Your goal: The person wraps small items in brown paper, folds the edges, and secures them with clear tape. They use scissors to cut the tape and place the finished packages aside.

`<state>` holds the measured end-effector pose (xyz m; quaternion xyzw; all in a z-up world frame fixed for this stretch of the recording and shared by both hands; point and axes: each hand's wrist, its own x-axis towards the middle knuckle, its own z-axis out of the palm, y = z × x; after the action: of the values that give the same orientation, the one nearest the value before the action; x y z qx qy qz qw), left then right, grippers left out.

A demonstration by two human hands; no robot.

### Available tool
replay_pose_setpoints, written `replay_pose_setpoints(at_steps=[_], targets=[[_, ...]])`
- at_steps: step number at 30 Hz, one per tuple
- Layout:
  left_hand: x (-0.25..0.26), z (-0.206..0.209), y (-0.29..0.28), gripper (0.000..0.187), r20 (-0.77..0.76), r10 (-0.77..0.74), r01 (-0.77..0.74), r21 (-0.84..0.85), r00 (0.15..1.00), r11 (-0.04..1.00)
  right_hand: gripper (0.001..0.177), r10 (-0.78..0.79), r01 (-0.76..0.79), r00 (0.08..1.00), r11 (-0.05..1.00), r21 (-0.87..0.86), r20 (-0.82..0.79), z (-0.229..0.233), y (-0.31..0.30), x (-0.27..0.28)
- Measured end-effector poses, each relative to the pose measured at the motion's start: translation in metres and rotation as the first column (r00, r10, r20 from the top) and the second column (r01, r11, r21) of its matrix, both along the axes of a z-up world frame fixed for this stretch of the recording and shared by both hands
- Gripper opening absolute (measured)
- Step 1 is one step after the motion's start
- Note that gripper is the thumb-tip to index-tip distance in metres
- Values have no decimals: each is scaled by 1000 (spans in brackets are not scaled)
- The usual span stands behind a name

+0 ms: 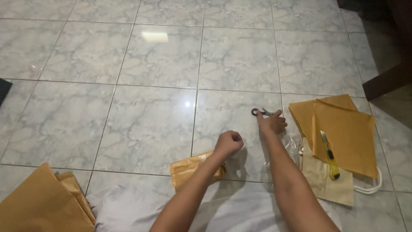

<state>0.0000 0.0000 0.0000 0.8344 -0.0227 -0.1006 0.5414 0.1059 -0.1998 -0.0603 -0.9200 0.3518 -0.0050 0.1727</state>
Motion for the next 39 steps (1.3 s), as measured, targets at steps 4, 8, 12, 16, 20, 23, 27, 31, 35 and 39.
replay_pose_setpoints(at_steps=[4, 8, 12, 16, 20, 23, 27, 31, 35, 39], targets=[[-3, 0, -1, 19, 52, -1, 1, 7, 999, 1000, 98, -48, 49, 998, 998, -30, 39, -22, 1, 11], [1, -3, -1, 20, 13, -5, 5, 30, 1000, 1000, 78, -58, 54, 993, 998, 40, 107, -56, -23, 13], [13, -7, -1, 23, -14, -49, 50, 59, 999, 997, 68, 95, -101, 988, 994, 48, 118, -79, -55, 5], [27, -9, 1, 26, -30, -104, 105, 46, 994, 993, 53, 161, -144, 986, 715, 685, 40, -51, -68, -9], [38, -7, 8, 26, -87, -140, 149, 99, 986, 984, 57, 313, -366, 921, 501, 784, 231, 28, -68, -55], [37, -6, 11, 25, -90, -193, 202, 107, 977, 973, 62, 614, -598, 771, 606, 524, 168, 88, -66, -111], [36, 2, 10, 23, -73, -233, 241, 132, 970, 961, 65, 794, -741, 607, 579, 341, -30, 134, -52, -151], [34, 6, 10, 22, -93, -219, 235, 238, 971, 942, 69, 813, -773, 554, 582, 252, -176, 138, -39, -142], [33, 6, 11, 22, -74, -194, 205, 202, 978, 958, 54, 870, -852, 489, 491, 184, -56, 135, -30, -123], [34, -3, 9, 22, 9, -207, 201, 195, 978, 960, 50, 892, -885, 443, 451, 113, -91, 139, -22, -111]])
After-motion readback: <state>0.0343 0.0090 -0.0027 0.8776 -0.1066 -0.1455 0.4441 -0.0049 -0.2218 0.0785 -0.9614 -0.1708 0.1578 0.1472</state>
